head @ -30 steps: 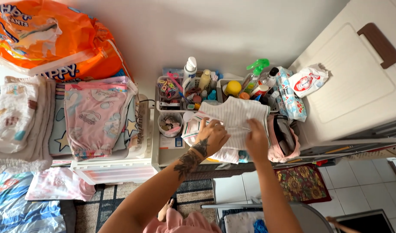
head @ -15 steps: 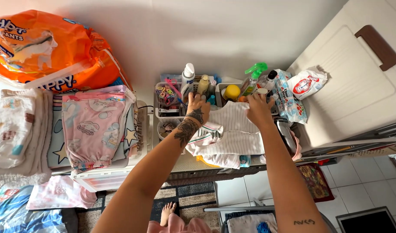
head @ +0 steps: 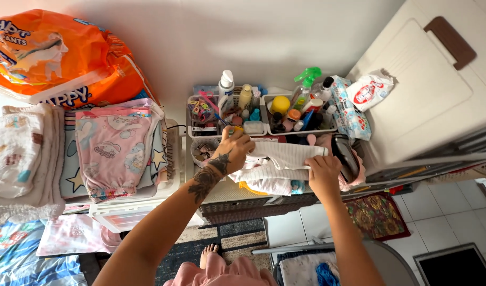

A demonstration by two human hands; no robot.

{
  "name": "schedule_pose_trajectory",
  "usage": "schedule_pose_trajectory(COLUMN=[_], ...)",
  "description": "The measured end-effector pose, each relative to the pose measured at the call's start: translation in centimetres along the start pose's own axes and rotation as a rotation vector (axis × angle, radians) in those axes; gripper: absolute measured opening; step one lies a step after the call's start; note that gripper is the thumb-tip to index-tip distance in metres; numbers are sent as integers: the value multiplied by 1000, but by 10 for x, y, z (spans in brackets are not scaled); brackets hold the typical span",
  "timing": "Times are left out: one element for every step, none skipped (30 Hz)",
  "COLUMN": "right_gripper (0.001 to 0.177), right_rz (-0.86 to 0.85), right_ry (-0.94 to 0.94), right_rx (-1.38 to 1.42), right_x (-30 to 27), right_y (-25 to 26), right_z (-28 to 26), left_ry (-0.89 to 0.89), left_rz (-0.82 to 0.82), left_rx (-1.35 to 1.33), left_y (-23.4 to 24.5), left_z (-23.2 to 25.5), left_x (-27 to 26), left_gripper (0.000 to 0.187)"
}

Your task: Folding and organizing various baby clothes into stacks on a storage unit

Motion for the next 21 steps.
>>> schedule_pose_trajectory(right_gripper=[20,23,26,26,24,23,23,25,29,29,31,34,34,41,49,49,49,48,48,48,53], right_rz=[0,-23,-46,-48,-78,-107,-105,-154,-204,-204,-90,25,26,-222,-468,-468,-528,-586,-584,-678,-769], right_ry=[-6,-32,-57,-63,-126,-185,-186,-395,-602,-602,-538,-473,-473,-419,-363,-364,-305,-239,-234,-253,-274], right_rx=[-3,9,20,17,73,128,124,296,469,467,429,390,387,264,139,139,140,139,138,99,59], right_x=[0,3,5,1,-5,-8,-6,-7,-10,-6,-1,5,13,21,28,26,23,24,35,46,56], right_y=[4,6,8,3,-4,-11,-11,-15,-19,-21,-19,-16,-15,-20,-25,-34,-44,-55,-45,-38,-31], right_z=[-3,-4,-4,-2,3,9,12,19,24,29,33,39,45,48,52,61,68,76,72,68,64], left_ry=[-6,70,146,142,182,224,220,161,101,101,27,-50,-52,-32,-12,-13,-4,9,11,9,7], left_rz=[-2,-88,-173,-176,-175,-170,-168,-123,-78,-77,-155,-232,-231,-246,-261,-262,-227,-188,-184,-263,-342], left_rx=[-2,-16,-29,-32,-10,14,13,-84,-180,-182,-142,-102,-103,-54,-4,-4,-4,-2,1,85,168], left_y=[11,20,29,23,17,11,-11,-30,-49,-61,-76,-90,-89,-88,-87,-91,-94,-96,-106,-117,-129], left_z=[10,16,23,29,34,37,39,42,46,48,54,58,62,63,64,66,67,67,72,76,79], left_x=[5,11,18,20,21,24,23,21,18,11,4,-2,-6,-10,-15,-16,-18,-18,-17,-18,-19], left_gripper=[15,12,16,16,22,30,30,38,47,47,48,49,49,51,52,52,52,52,52,58,65])
Point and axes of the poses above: each hand's wrist, its own x-axis towards the middle knuckle, its own y-axis out of the back of the hand, z = x × y, the point moved 3 cm from there along x, towards the middle knuckle, and after that the axes turned 10 degrees about y, right-handed, at the moved point
